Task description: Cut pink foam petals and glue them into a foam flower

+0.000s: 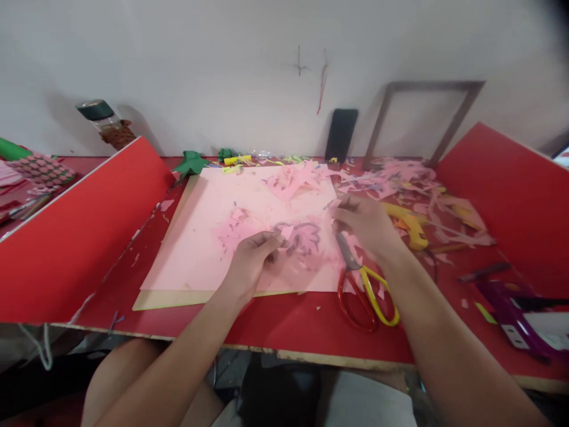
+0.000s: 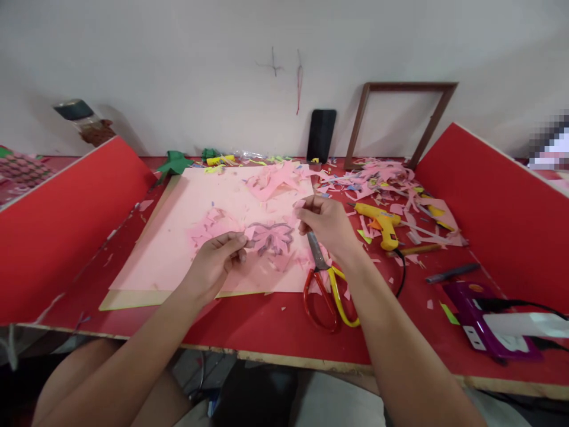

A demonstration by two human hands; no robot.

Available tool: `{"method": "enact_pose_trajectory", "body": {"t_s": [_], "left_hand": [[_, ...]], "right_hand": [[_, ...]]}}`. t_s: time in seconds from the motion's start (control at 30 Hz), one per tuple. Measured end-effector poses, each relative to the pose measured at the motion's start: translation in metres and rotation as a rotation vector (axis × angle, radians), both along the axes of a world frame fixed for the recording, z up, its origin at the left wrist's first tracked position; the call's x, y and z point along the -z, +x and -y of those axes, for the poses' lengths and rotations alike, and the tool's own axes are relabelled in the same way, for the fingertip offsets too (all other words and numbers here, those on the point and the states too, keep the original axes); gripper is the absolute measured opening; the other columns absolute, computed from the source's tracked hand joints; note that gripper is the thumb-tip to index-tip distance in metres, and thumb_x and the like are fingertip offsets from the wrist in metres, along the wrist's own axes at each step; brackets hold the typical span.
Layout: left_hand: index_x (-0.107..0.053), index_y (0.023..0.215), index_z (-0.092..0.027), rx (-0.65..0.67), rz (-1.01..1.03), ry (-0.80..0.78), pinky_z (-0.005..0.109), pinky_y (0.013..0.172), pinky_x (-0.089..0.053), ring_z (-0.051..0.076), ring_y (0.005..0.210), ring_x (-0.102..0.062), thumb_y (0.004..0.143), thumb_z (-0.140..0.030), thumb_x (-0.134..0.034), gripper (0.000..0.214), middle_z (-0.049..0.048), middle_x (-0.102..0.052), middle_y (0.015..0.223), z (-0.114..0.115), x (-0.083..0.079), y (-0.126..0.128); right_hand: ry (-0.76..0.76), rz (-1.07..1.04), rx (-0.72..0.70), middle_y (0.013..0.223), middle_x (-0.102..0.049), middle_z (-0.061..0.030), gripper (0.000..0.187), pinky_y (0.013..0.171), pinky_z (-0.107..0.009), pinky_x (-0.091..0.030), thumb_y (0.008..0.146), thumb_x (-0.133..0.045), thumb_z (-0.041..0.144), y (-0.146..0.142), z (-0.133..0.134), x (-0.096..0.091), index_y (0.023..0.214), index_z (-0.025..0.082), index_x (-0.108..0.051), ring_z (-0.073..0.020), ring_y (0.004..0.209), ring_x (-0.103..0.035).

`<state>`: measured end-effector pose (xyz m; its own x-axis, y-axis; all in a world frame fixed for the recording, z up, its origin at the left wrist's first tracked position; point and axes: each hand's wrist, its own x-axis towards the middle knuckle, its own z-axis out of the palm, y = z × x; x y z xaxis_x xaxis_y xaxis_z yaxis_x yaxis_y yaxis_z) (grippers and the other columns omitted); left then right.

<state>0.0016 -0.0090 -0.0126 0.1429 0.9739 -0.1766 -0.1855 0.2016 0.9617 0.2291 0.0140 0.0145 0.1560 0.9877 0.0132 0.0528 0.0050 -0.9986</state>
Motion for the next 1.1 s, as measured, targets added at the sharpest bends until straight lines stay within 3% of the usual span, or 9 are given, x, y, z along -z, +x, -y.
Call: {"method": "enact_pose_trajectory", "body": {"t_s": [0.17,0.37,0.57,0.83,1.1], "left_hand": [[-0.073,0.069,-0.018,-0.015,-0.093,0.012,0.022,0.062,-0.038,0.009,0.058,-0.049,0.076,-0.036,-0.079,0.02,-0.0013,-0.058,0.057,0.0,-0.001,0.0],[-0.076,0.07,-0.016,-0.028,-0.192,-0.004,0.024,0.062,-0.04,0.012,0.061,-0.053,0.071,-0.04,-0.081,0.024,0.0026,-0.067,0.066,0.004,-0.005,0.006],[-0.075,0.069,-0.017,0.01,-0.186,-0.02,0.025,0.064,-0.042,0.013,0.063,-0.056,0.071,-0.04,-0.082,0.025,0.0024,-0.066,0.064,0.005,-0.003,0.008],[-0.075,0.067,-0.018,0.031,-0.083,0.017,0.025,0.069,-0.044,0.014,0.067,-0.058,0.079,-0.041,-0.075,0.027,0.0032,-0.069,0.069,0.005,0.0,0.007],[-0.076,0.072,-0.018,0.091,-0.225,-0.009,0.026,0.065,-0.04,0.013,0.06,-0.054,0.08,-0.044,-0.075,0.028,0.0026,-0.067,0.063,0.005,-0.002,0.005]], "right_hand": [[-0.043,-0.194,-0.176,0.059,-0.066,0.0016,0.02,0.049,-0.021,-0.048,0.069,-0.081,0.028,-0.008,0.009,0.011,0.07,0.017,-0.063,-0.0091,0.047,-0.058],[-0.009,-0.201,-0.259,0.062,-0.067,0.0004,0.022,0.054,-0.022,-0.052,0.072,-0.081,0.032,-0.028,0.024,0.011,0.072,0.016,-0.067,-0.0102,0.055,-0.061],[-0.022,-0.173,-0.208,0.055,-0.066,0.0018,0.032,0.046,-0.023,-0.052,0.067,-0.086,0.038,-0.049,0.028,0.017,0.069,0.019,-0.06,-0.0115,0.046,-0.06],[-0.022,-0.119,-0.141,0.053,-0.064,0.0026,0.032,0.043,-0.022,-0.05,0.069,-0.083,0.039,-0.05,0.028,0.019,0.067,0.02,-0.057,-0.0105,0.044,-0.058],[0.028,-0.082,-0.15,0.056,-0.064,0.0028,0.03,0.045,-0.021,-0.052,0.072,-0.082,0.04,-0.048,0.028,0.024,0.071,0.019,-0.061,-0.0105,0.048,-0.06]]}}
